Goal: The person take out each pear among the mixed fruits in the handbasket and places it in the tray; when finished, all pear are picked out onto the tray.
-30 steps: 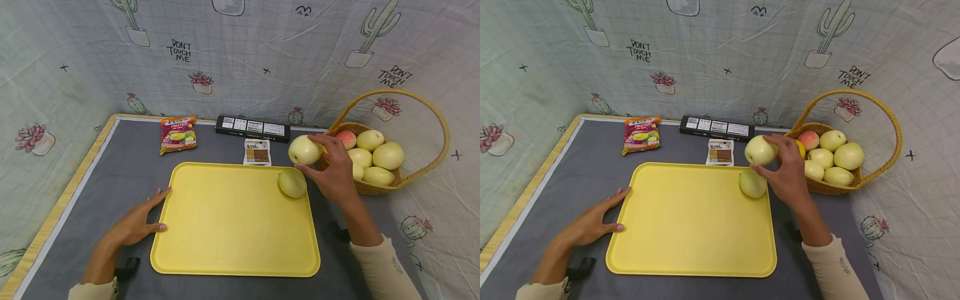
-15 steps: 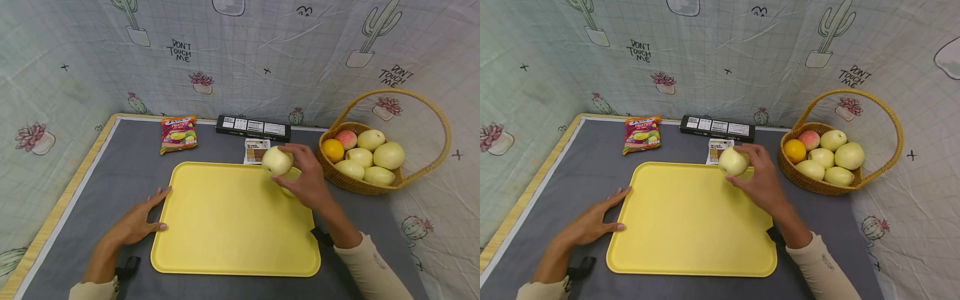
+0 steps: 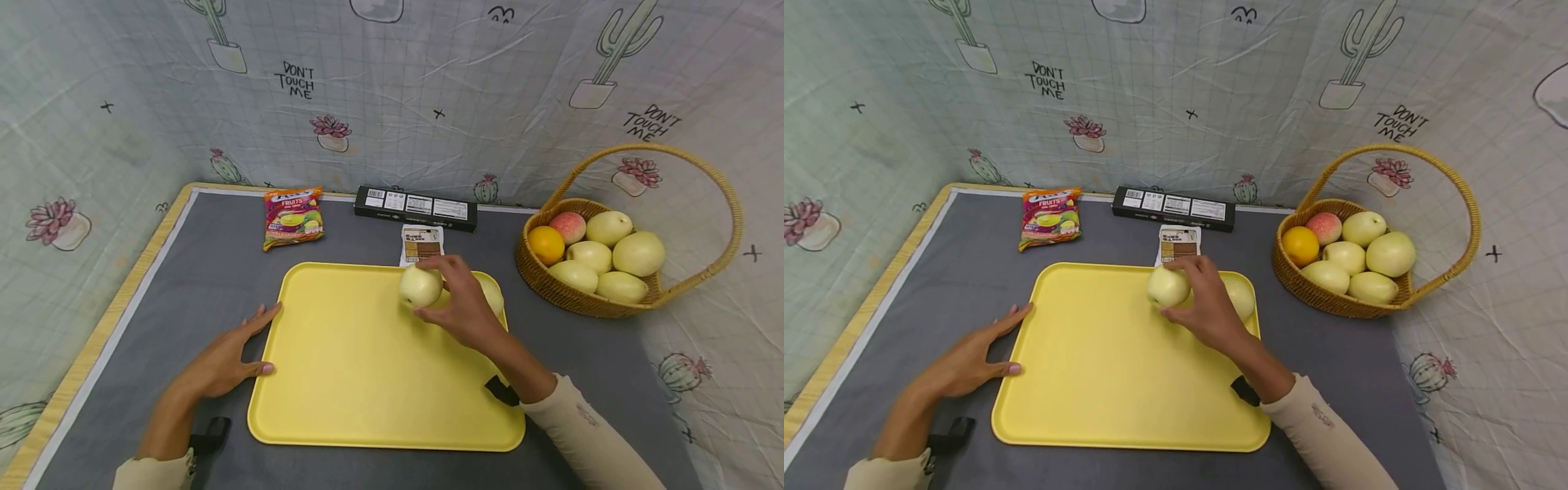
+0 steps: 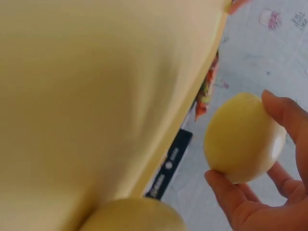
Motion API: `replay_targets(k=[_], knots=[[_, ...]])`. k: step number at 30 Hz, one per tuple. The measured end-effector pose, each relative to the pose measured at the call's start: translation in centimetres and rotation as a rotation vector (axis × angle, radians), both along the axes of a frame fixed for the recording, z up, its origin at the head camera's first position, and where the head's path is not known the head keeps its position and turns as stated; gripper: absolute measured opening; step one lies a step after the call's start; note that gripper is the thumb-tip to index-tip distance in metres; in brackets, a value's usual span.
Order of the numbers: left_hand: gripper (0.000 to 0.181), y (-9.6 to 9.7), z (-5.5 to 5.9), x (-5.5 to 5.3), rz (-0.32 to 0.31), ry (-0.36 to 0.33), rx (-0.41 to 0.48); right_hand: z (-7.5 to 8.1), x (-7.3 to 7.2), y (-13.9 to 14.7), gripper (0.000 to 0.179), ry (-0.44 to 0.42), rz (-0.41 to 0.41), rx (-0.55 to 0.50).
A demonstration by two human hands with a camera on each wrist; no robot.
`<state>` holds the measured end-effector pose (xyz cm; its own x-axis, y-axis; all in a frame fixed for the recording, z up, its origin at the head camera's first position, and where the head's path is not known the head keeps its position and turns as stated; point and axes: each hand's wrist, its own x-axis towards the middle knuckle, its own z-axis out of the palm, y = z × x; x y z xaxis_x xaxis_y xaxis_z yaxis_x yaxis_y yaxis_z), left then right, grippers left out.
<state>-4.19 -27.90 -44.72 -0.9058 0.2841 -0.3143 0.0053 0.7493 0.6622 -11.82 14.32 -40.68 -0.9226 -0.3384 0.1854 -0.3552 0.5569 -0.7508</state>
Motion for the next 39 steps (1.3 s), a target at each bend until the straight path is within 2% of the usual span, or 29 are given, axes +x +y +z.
replay_targets(k=[8,19,26,33,39], knots=[[0.112,0.1,0.0,0.0,0.0,0.004,-0.001,-1.3,-0.4,-1.0,0.075,-0.072,-0.006,0.125],[0.111,0.1,0.0,0.0,-0.004,0.004,0.013,-2.3,-1.2,-1.7,0.073,-0.084,-0.021,0.176],[0.11,0.1,0.0,0.0,-0.001,0.006,0.016,-2.3,-1.3,-1.7,0.077,-0.051,-0.022,0.194],[0.111,0.1,0.0,0.0,0.001,0.006,0.013,-2.2,-1.2,-1.6,0.079,-0.057,-0.026,0.209],[0.11,-0.1,-0.1,0.1,-0.004,0.012,0.015,-1.6,-0.6,-1.2,0.083,-0.002,-0.029,0.208]])
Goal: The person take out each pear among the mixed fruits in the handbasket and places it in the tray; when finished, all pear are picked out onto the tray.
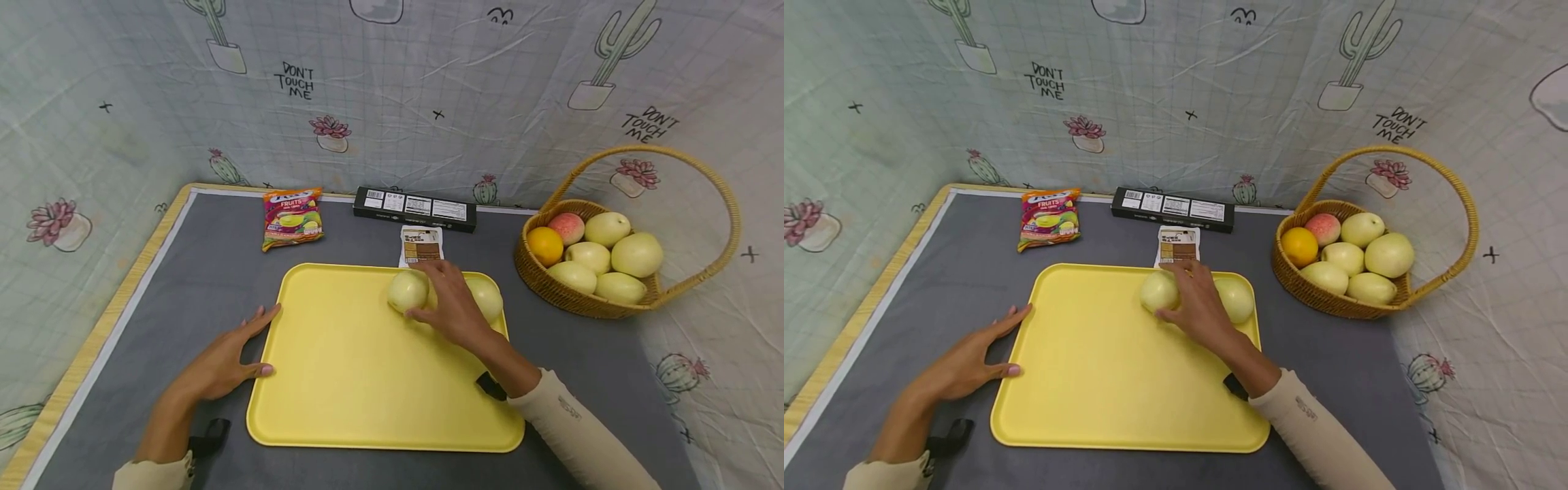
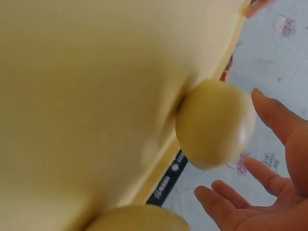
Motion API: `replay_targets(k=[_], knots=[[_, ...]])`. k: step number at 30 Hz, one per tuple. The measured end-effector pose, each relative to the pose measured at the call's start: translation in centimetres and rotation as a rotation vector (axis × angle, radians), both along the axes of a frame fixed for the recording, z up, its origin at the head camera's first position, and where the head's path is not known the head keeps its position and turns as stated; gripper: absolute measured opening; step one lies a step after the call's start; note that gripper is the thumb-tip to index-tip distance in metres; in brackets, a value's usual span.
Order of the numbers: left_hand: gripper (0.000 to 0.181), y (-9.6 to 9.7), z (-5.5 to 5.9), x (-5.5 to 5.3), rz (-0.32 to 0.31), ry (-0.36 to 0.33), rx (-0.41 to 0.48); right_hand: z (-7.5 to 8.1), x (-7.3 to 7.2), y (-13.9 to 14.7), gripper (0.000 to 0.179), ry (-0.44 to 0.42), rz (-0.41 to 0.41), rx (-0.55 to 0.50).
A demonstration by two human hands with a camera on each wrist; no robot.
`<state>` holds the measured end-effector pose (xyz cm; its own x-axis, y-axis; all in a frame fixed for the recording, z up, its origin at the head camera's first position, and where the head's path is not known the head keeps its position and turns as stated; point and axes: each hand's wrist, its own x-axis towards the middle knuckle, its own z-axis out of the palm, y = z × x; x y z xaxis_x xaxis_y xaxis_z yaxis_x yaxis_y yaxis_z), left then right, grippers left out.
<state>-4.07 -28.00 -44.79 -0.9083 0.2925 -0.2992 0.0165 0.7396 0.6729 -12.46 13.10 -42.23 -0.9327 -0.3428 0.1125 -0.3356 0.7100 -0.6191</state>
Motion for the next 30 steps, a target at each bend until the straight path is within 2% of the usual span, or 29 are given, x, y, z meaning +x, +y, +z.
replay_targets(k=[7,18,24,30], knots=[[0.109,-0.1,-0.1,0.0,-0.007,0.0,0.007,1.7,0.6,1.4,0.085,0.053,-0.036,-0.02],[0.111,-0.1,-0.1,0.0,-0.01,-0.005,0.002,3.7,0.2,5.6,0.083,0.258,-0.139,-0.068],[0.111,-0.1,-0.1,0.0,-0.008,-0.006,0.007,4.7,-0.3,8.8,0.079,0.332,-0.237,-0.097],[0.111,-0.1,-0.1,-0.1,-0.008,-0.012,0.005,4.9,-1.0,12.4,0.078,0.381,-0.376,-0.114]])
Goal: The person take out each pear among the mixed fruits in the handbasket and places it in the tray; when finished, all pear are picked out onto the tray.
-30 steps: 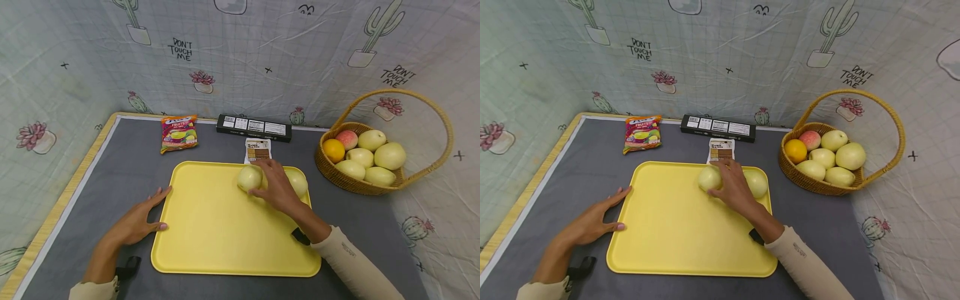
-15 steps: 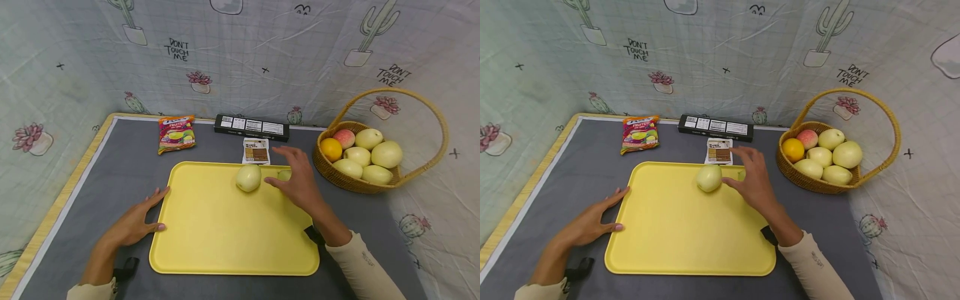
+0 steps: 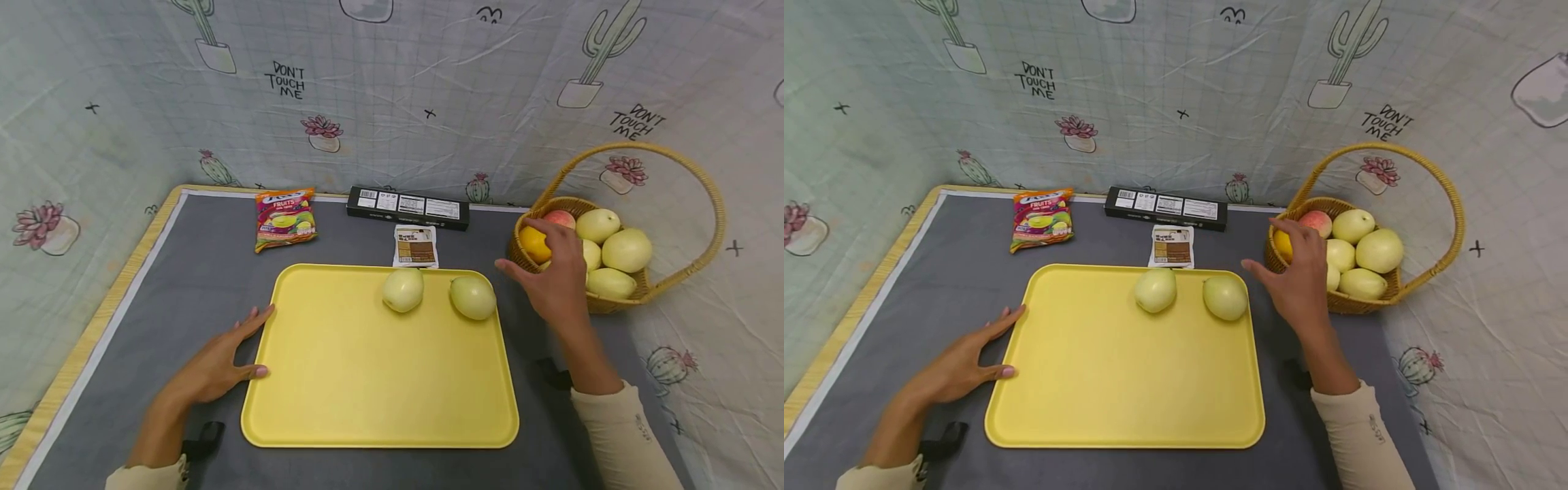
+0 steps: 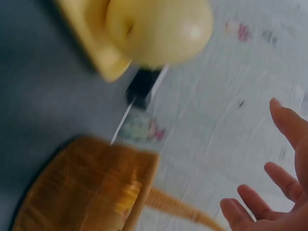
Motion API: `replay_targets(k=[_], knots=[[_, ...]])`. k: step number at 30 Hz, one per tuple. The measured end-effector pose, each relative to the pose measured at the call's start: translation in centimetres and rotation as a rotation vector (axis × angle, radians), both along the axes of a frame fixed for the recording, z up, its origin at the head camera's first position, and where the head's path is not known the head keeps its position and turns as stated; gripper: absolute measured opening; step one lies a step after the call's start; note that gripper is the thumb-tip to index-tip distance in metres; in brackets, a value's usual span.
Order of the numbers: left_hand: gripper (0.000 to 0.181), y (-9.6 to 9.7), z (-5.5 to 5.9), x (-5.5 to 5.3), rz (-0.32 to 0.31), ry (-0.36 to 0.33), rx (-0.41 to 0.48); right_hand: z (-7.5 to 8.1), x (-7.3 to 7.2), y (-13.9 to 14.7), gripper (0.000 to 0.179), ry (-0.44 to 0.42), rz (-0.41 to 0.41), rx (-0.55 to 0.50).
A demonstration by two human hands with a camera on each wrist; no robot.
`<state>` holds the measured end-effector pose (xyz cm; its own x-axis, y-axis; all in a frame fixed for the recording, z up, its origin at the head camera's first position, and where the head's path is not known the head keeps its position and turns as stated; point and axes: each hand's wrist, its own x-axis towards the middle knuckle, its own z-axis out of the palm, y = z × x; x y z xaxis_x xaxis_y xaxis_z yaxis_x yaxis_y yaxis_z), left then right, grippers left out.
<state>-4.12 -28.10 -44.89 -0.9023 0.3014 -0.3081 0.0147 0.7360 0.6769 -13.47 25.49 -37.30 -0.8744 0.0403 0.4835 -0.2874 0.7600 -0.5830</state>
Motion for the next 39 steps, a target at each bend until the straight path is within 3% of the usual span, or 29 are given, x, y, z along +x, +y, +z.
replay_targets(k=[8,21,32,39], knots=[[0.112,0.1,0.1,-0.1,-0.001,-0.002,-0.004,-0.1,-0.5,4.0,0.078,0.054,-0.18,-0.077],[0.114,0.1,-0.1,-0.1,0.005,-0.006,-0.028,-1.1,-2.3,9.9,0.076,-0.01,-0.462,-0.131],[0.112,-0.1,-0.3,-0.1,0.001,-0.009,-0.005,-1.9,-3.5,13.0,0.077,-0.156,-0.555,-0.133],[0.113,-0.1,-0.2,-0.1,0.005,-0.011,-0.012,-2.4,-4.1,14.5,0.076,-0.23,-0.566,-0.142]])
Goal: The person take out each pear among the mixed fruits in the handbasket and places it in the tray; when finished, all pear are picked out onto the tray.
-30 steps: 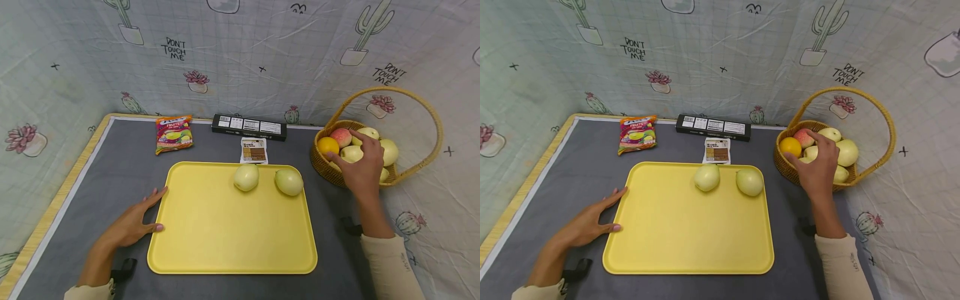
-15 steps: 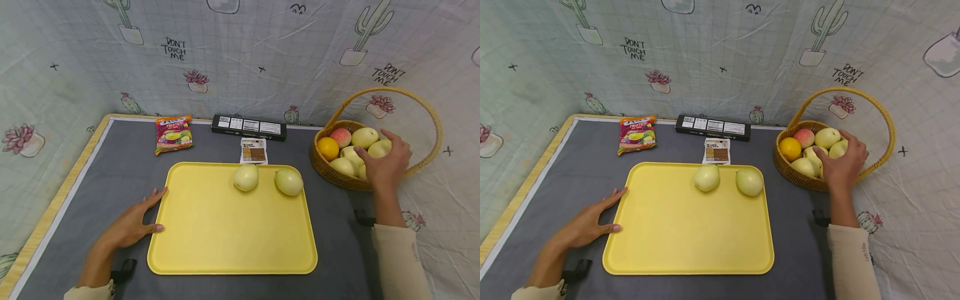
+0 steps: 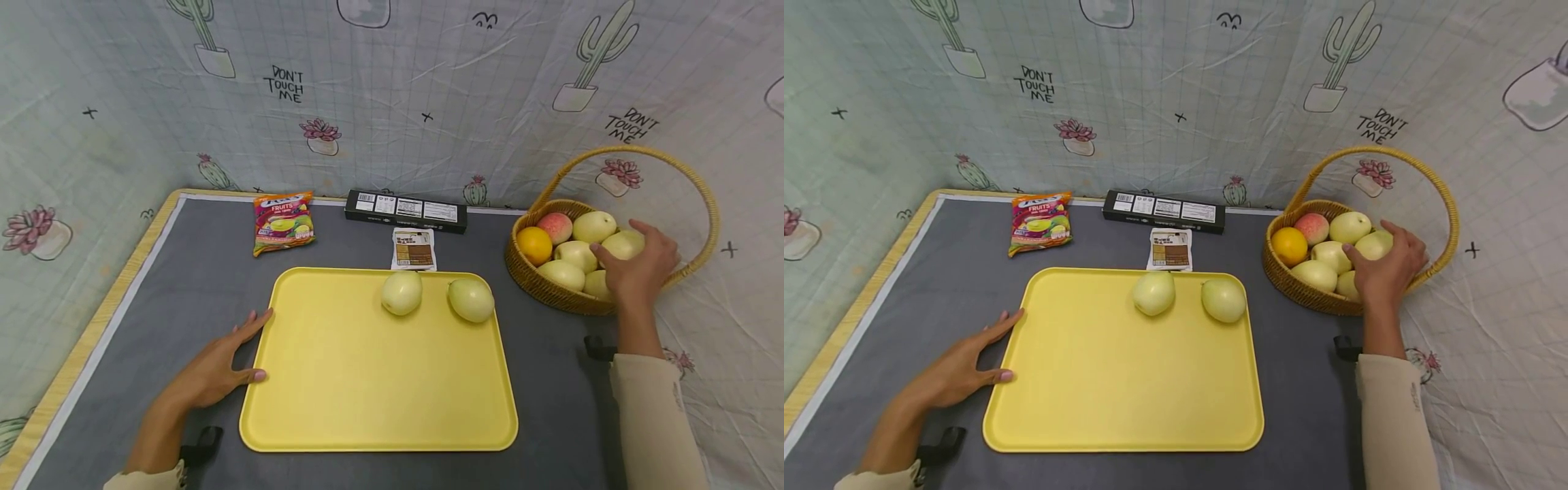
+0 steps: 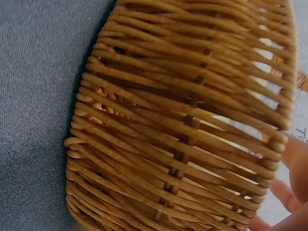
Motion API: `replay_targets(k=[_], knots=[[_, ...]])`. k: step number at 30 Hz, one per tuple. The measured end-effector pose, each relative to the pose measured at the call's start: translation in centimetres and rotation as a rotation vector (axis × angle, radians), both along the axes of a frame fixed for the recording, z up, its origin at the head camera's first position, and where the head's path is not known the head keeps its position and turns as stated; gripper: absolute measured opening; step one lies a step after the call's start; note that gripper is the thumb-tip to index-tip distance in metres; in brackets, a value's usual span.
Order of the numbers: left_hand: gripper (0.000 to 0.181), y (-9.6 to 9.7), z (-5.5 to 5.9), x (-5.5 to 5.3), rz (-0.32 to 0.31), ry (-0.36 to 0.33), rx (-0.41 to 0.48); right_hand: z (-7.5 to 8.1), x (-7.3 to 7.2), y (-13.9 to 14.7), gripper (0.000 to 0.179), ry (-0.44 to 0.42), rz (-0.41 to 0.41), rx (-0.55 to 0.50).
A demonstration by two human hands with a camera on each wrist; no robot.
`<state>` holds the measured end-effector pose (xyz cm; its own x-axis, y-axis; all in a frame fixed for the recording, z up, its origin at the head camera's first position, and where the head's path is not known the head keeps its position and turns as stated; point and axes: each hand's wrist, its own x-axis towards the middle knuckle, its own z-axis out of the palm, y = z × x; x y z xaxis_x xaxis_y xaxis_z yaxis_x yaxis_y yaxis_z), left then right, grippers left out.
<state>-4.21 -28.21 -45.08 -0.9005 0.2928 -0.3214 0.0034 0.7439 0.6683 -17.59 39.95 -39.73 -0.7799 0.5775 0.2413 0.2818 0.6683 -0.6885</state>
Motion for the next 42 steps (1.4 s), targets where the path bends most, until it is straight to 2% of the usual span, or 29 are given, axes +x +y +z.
replay_targets(k=[5,13,21,27,33,42], knots=[[0.113,-0.1,-0.1,0.1,0.004,-0.002,-0.002,-0.5,-0.3,0.4,0.075,-0.03,0.011,-0.002],[0.114,0.0,0.0,0.3,0.007,-0.003,-0.009,-1.4,-0.5,0.7,0.068,0.011,0.005,0.016],[0.114,0.0,0.3,0.3,0.007,-0.003,-0.01,-1.3,-0.4,0.5,0.066,0.004,-0.013,0.018],[0.114,-0.1,0.3,0.2,-0.002,0.002,-0.014,-0.3,0.1,-0.5,0.066,0.012,-0.023,0.027],[0.114,-0.1,0.2,0.1,-0.005,0.0,-0.011,1.4,0.8,-2.4,0.066,0.006,0.003,0.02],[0.112,0.0,0.3,0.0,-0.001,0.001,-0.005,4.1,2.1,-6.3,0.066,0.119,0.054,0.002]])
